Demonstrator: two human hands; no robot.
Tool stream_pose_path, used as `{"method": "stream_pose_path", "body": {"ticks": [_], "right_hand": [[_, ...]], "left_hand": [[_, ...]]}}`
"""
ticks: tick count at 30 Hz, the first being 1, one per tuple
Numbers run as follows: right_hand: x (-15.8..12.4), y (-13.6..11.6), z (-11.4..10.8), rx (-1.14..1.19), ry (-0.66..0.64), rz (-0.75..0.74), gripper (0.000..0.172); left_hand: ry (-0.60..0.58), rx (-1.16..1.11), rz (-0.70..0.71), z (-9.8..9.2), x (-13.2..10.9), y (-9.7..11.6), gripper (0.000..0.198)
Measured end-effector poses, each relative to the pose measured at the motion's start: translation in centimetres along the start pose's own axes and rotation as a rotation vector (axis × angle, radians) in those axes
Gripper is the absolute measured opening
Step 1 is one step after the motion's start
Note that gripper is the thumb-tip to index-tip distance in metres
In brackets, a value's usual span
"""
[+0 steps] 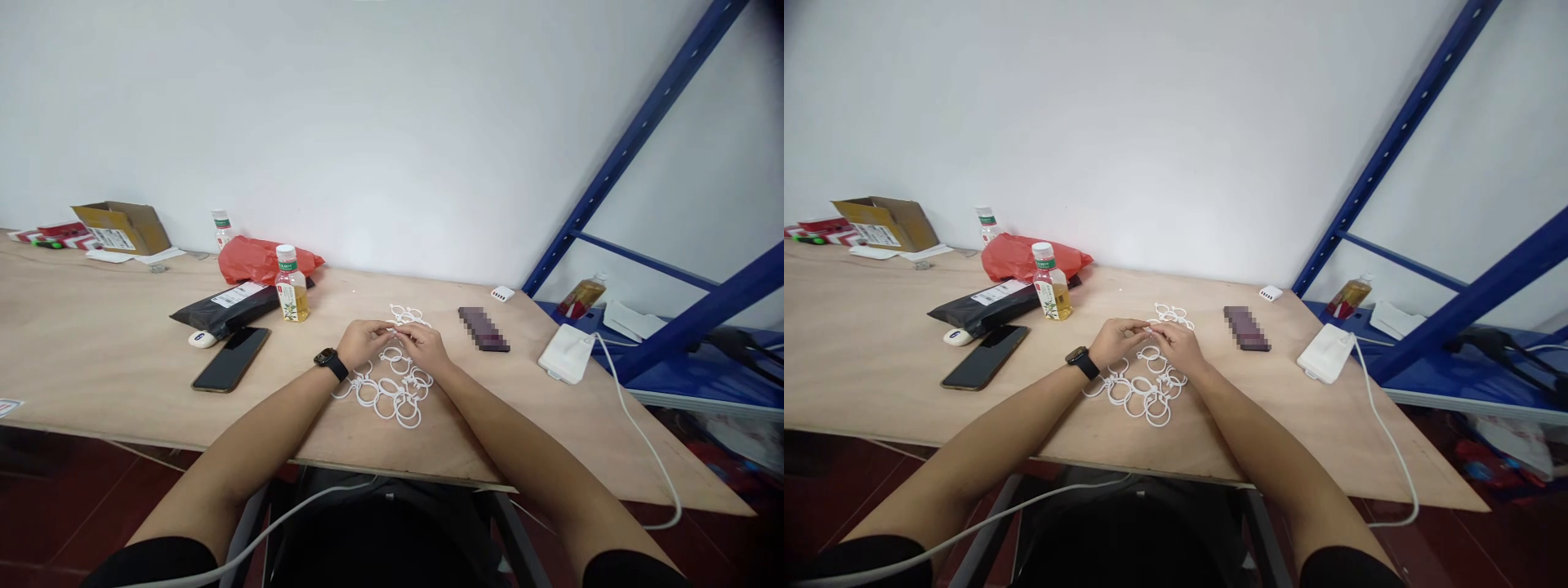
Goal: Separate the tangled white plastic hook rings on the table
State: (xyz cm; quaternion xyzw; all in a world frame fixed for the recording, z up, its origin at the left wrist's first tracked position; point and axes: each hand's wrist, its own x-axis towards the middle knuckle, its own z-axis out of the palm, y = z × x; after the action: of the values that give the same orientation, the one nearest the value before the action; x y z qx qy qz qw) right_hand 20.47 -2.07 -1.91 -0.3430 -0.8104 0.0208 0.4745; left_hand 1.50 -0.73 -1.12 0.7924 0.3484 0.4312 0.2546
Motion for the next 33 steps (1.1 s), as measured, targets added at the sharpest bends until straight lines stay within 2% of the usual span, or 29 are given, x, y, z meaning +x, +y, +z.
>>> {"method": "stream_pose_path", "body": {"ticks": [4, 8, 14, 16, 19, 23, 29, 33], "right_hand": [[0.2, -0.5, -0.3, 0.014, -0.047, -0.005, 0.016], [0.3, -0.8, -0.4, 0.015, -0.059, 0.003, 0.016], [0.2, 0.4, -0.4, -0.112, 0.068, 0.014, 0.018], [0.2, 1.2, -0.7, -0.157, 0.066, 0.053, 0.018], [0.1, 2.2, -0.9, -0.19, 0.003, 0.135, 0.02], [0.0, 2.0, -0.7, -0.143, -0.041, 0.161, 0.018], [-0.2, 0.1, -0.3, -0.076, -0.208, 0.054, 0.021], [-0.2, 0.3, 0.0, -0.085, -0.254, 0.054, 0.023]], "left_hand": [[-0.049, -0.002, 0.021, -0.1, 0.0, 0.3, 0.027], [-0.028, 0.078, 0.045, -0.2, 0.1, 0.8, 0.02], [0.071, 0.163, 0.026, -0.5, 0.4, 0.1, 0.031], [-0.015, 0.217, 0.022, -0.8, 0.4, -0.2, 0.032], [-0.22, 0.339, 0.085, -1.2, 0.2, -0.7, 0.028], [-0.314, 0.403, 0.11, -1.0, 0.0, -1.2, 0.015], [-0.222, 0.326, 0.103, -0.9, 0.2, -1.2, 0.017], [-0.205, 0.293, 0.133, -0.9, 0.3, -0.8, 0.018]]}}
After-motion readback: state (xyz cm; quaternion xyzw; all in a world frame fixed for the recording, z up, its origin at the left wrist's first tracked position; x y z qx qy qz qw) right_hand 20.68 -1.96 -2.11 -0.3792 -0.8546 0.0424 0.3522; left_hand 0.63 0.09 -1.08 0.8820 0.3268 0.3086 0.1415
